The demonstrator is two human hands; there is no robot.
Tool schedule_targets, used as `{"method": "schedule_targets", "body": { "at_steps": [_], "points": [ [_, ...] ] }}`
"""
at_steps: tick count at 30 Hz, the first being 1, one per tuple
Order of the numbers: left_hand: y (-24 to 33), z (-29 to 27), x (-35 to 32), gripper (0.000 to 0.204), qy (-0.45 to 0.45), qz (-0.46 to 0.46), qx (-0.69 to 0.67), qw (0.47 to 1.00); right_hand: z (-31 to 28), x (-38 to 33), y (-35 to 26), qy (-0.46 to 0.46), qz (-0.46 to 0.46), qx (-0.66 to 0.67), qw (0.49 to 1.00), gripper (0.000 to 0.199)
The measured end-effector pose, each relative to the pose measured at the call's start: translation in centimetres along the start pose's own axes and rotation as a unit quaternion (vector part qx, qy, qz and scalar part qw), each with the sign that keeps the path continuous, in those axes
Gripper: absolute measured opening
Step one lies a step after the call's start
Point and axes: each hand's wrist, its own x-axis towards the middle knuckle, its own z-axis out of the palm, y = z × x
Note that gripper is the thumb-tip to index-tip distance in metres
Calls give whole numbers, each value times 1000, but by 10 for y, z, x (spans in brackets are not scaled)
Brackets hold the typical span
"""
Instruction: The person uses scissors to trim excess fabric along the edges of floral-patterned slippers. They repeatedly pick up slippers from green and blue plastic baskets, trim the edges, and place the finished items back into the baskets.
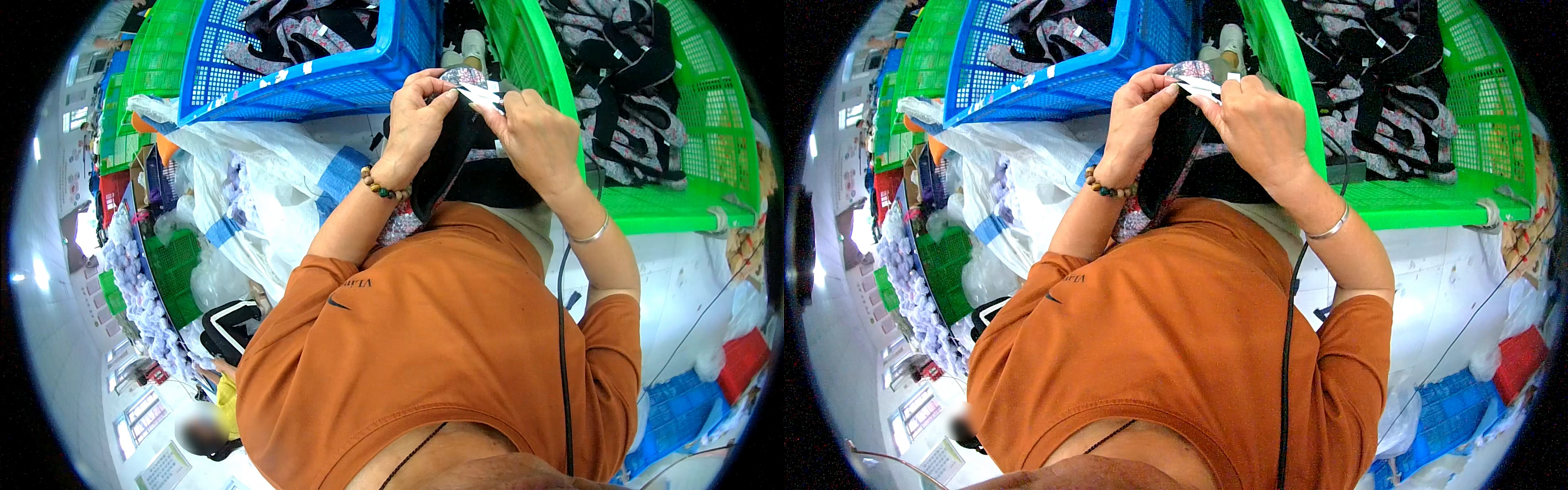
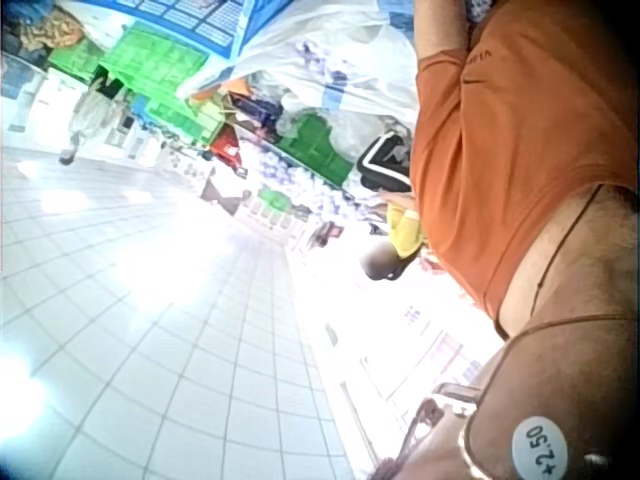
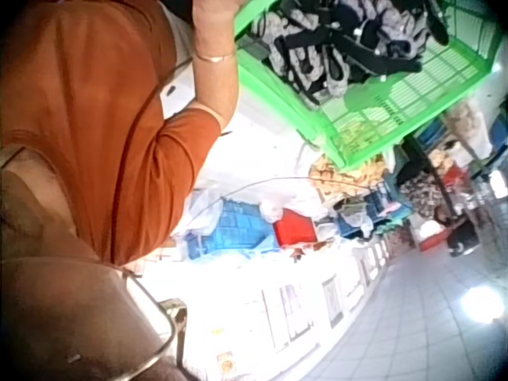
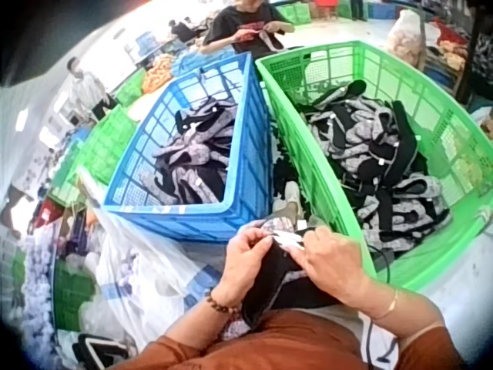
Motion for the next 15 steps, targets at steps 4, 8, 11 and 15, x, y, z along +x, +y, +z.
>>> {"method": "schedule_targets", "body": {
  "at_steps": [4,8,11,15],
  "points": [
    [-2,-1,1,12,14,-6,-24,1000,0,-1,1,-6,1,3,1000,41],
    [-8,-5,3,12,28,3,-17,999,-1,-2,1,-20,-1,1,1000,42],
    [-6,-4,2,12,25,27,20,999,0,-2,1,-25,1,3,1000,42],
    [0,1,-2,12,21,30,36,999,2,-2,0,-23,4,11,1000,42]
  ]
}}
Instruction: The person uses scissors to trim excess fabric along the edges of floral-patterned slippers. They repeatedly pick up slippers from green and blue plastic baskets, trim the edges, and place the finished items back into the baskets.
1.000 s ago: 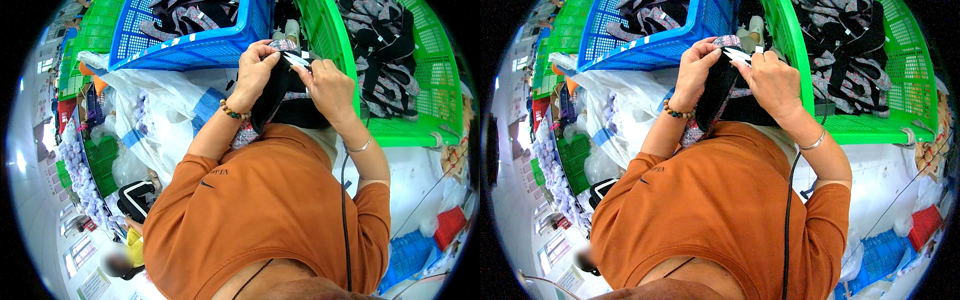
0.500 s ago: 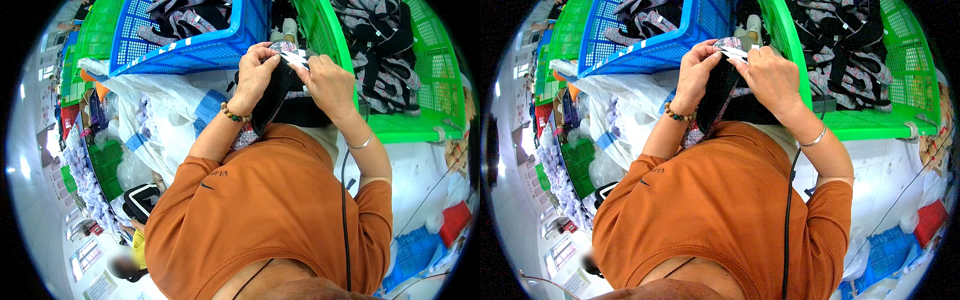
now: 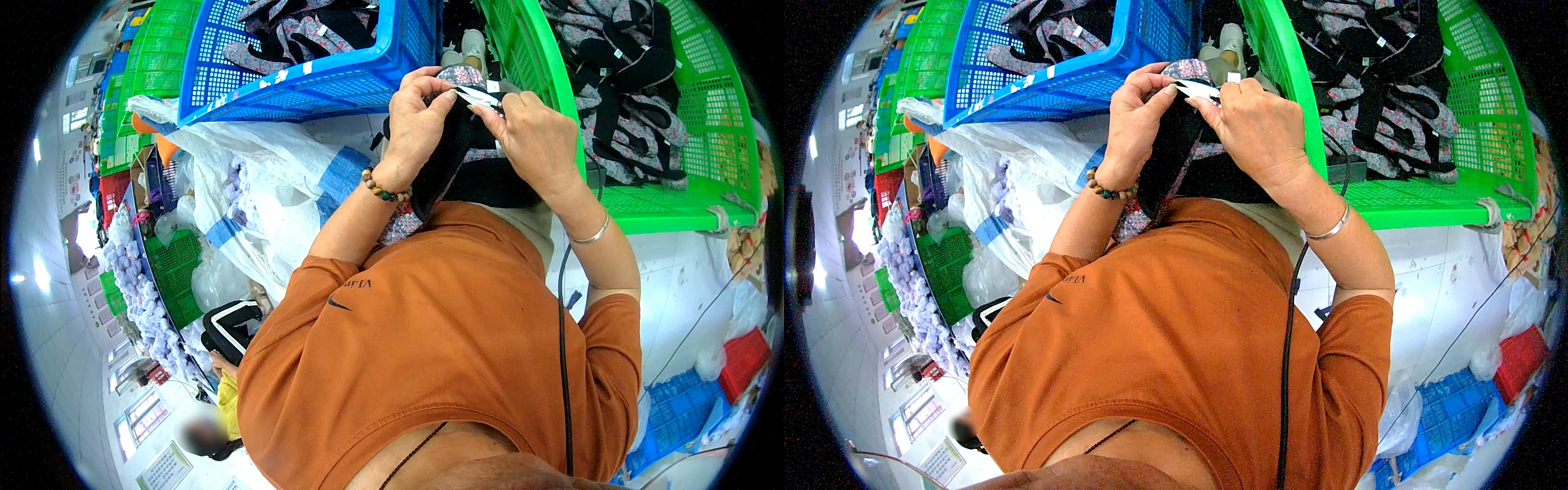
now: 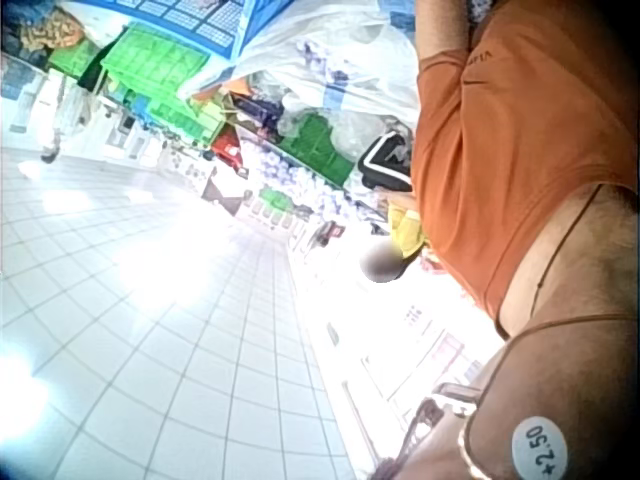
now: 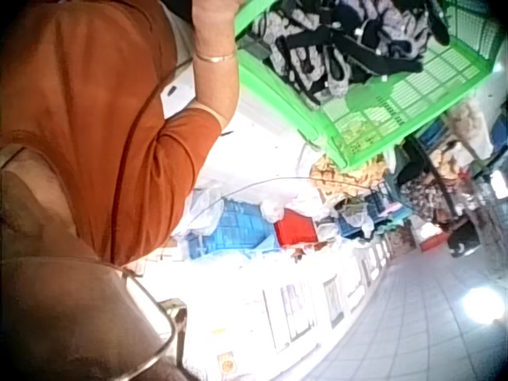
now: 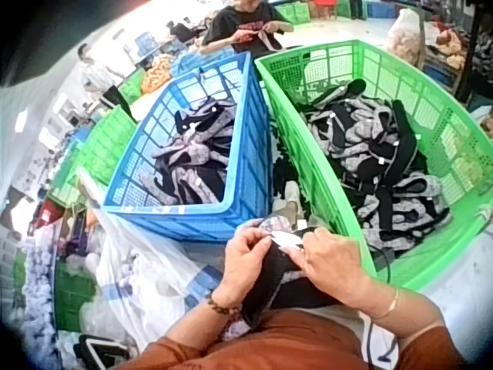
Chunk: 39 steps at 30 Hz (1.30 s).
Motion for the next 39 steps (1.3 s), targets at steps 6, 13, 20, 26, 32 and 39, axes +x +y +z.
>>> {"method": "schedule_targets", "body": {
  "at_steps": [6,13,20,26,32,39],
  "points": [
    [-2,-3,2,13,8,24,32,999,2,0,1,8,-3,-3,1000,42],
    [0,0,0,13,-13,-13,-28,999,3,3,1,29,-8,-15,999,41],
    [4,0,0,12,-23,-30,-51,998,4,3,11,46,31,-39,998,40],
    [2,-3,2,12,-9,-47,-75,996,-2,5,16,40,-8,-20,999,43],
    [0,-4,2,13,-1,-44,-46,998,0,4,14,25,-45,1,999,42],
    [-4,-3,1,13,-10,-21,-1,1000,3,4,13,11,-41,-8,999,43]
  ]
}}
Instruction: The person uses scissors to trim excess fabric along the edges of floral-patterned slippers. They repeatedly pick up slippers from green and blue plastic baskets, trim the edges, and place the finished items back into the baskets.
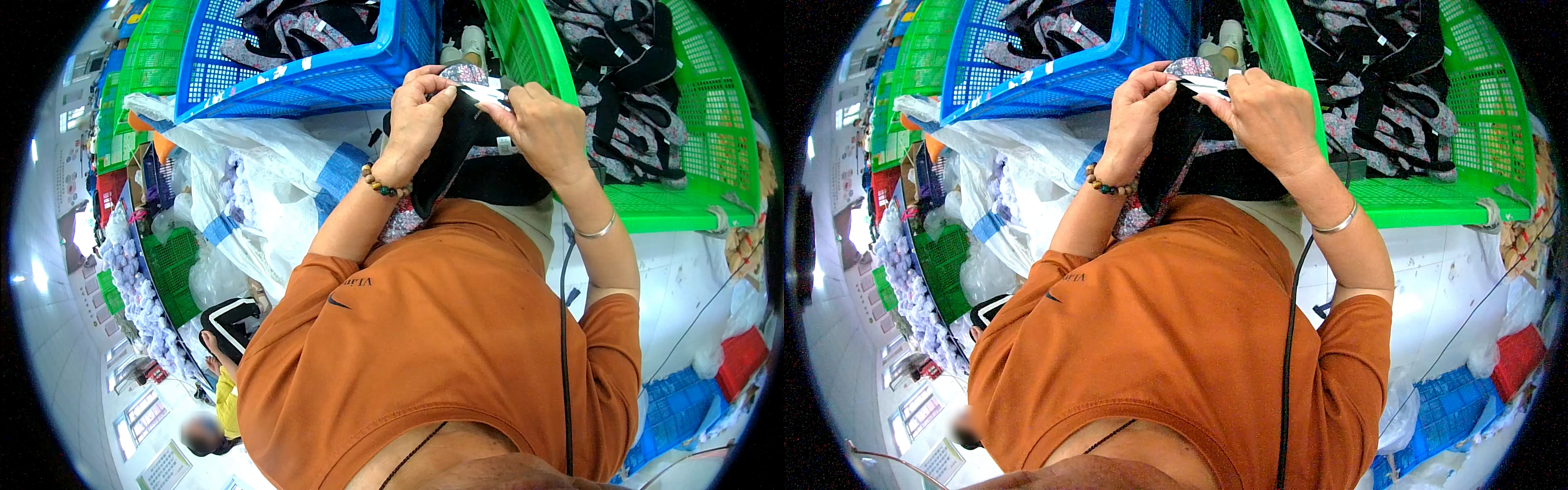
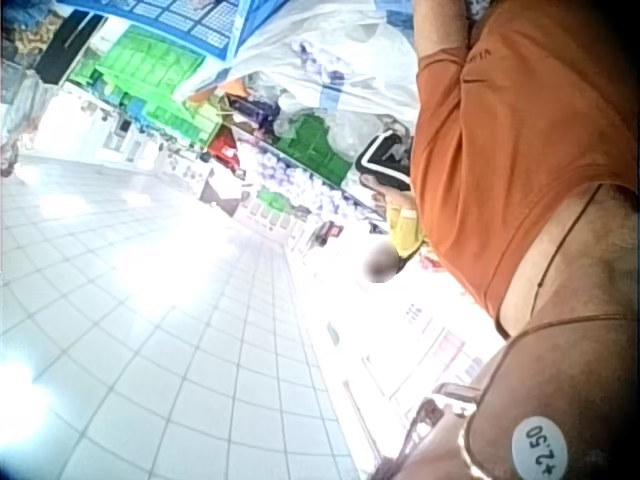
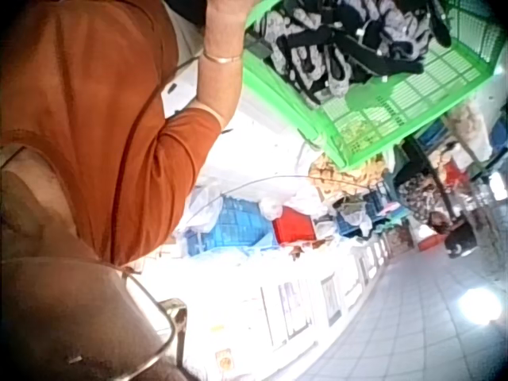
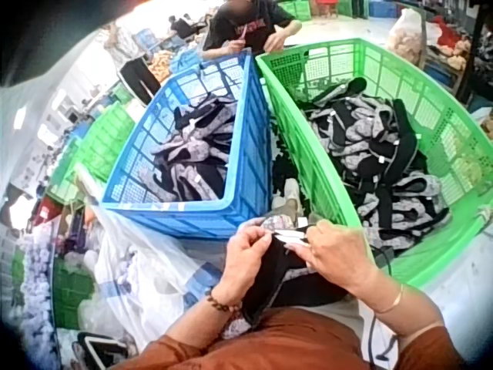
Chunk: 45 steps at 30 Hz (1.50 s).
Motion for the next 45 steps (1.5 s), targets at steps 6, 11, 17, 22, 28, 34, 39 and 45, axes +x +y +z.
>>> {"method": "schedule_targets", "body": {
  "at_steps": [6,11,17,22,28,34,39,45],
  "points": [
    [-2,-3,2,13,8,-5,-14,1000,0,-1,0,-4,3,-1,1000,44],
    [-1,0,-1,13,6,4,13,1000,3,0,1,-19,5,3,1000,46],
    [-4,-2,1,13,-15,-9,-26,1000,4,0,2,-20,1,19,1000,45],
    [-3,-3,3,14,-41,-38,-51,997,4,1,2,-11,-1,24,1000,44],
    [-5,-2,4,13,-67,-66,-125,988,1,2,0,-12,0,25,1000,42],
    [2,-3,4,11,-68,-65,-121,988,3,1,-2,16,49,18,999,43],
    [2,-5,3,11,-45,-74,-137,987,6,4,5,-12,109,159,981,44],
    [7,-3,-1,12,-53,-41,-119,991,23,5,2,-113,167,479,854,33]
  ]
}}
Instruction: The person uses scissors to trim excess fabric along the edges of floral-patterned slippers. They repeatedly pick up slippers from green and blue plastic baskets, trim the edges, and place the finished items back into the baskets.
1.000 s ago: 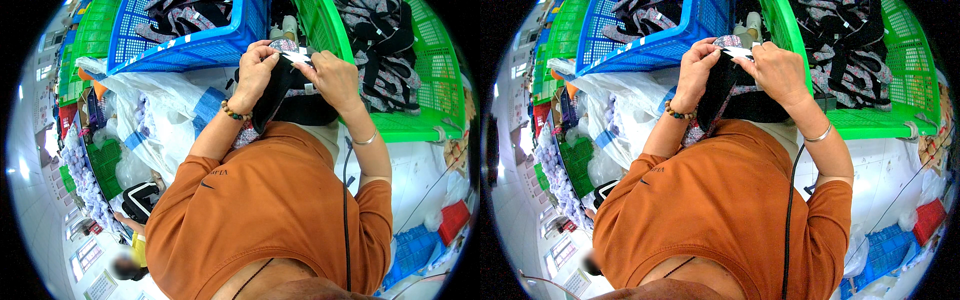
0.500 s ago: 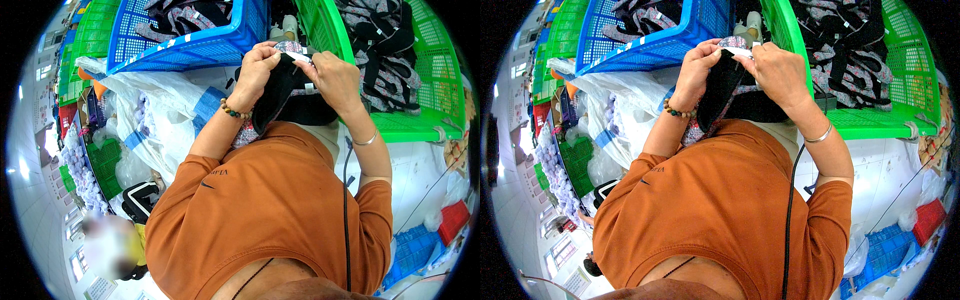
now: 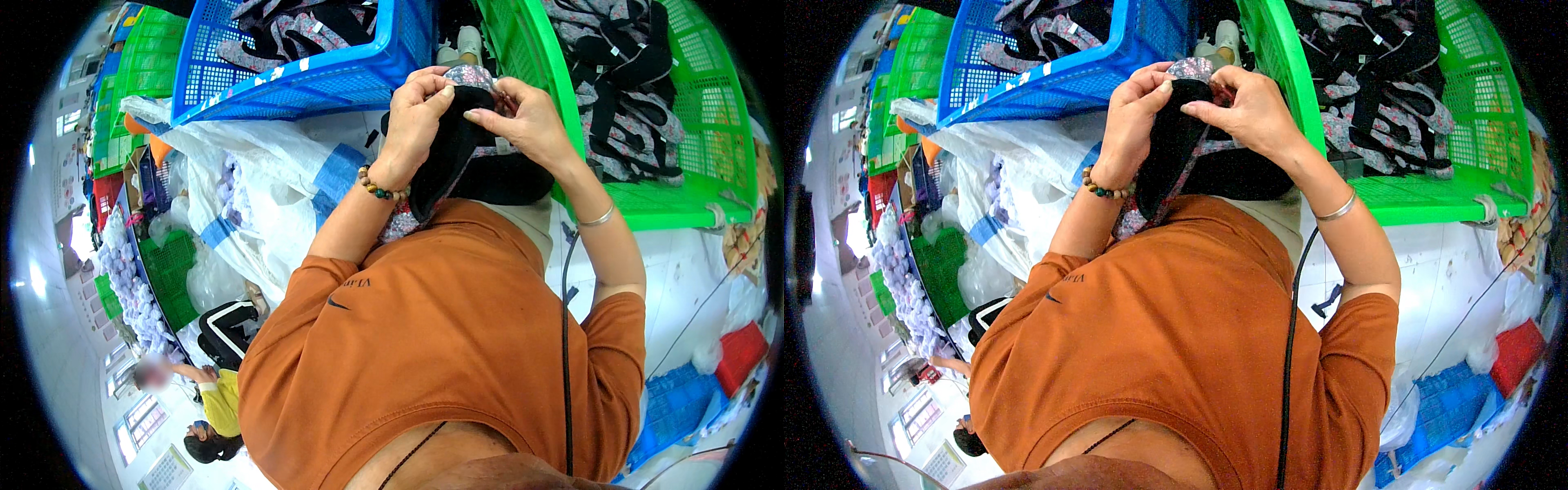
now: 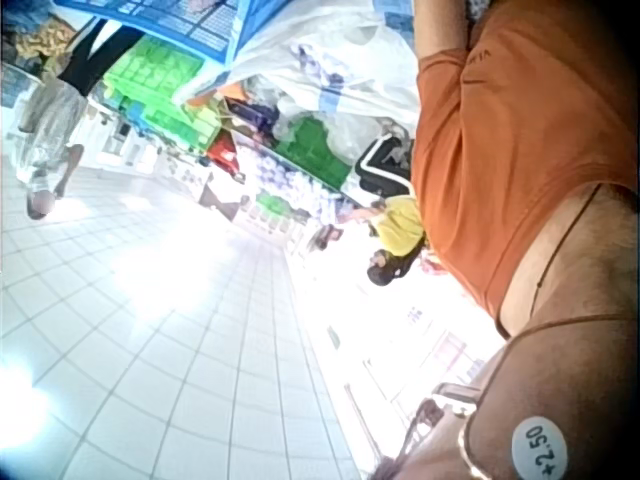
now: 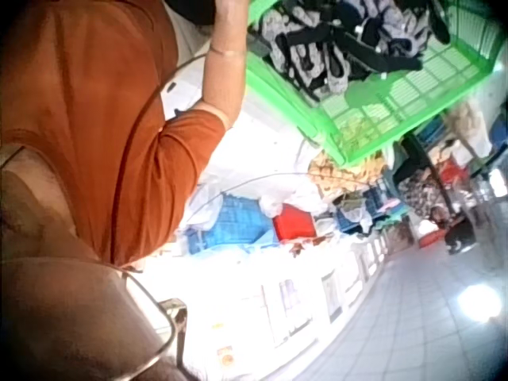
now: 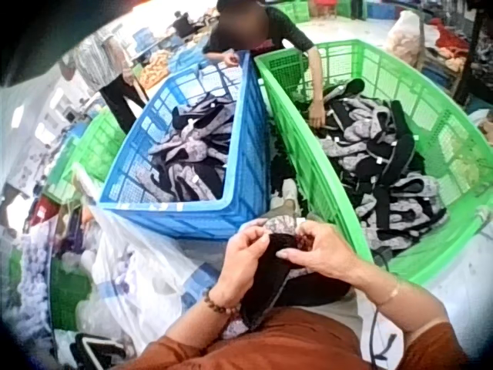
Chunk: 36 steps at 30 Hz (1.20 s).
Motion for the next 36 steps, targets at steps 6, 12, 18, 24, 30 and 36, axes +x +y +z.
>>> {"method": "schedule_targets", "body": {
  "at_steps": [6,12,18,24,30,36],
  "points": [
    [3,-2,1,13,-25,52,31,998,0,2,11,-46,23,154,987,26],
    [14,-3,3,20,-107,107,61,987,-2,1,-1,-61,22,222,973,18],
    [19,-3,3,16,-110,44,6,993,-4,0,3,-77,9,211,974,16],
    [19,-5,2,15,-76,90,104,988,-1,-4,-20,107,-84,4,991,20],
    [26,0,-5,15,-27,147,240,959,-6,-1,-11,63,-153,-74,984,17],
    [25,-1,-5,15,-30,145,238,960,-12,0,-7,34,-46,52,997,12]
  ]
}}
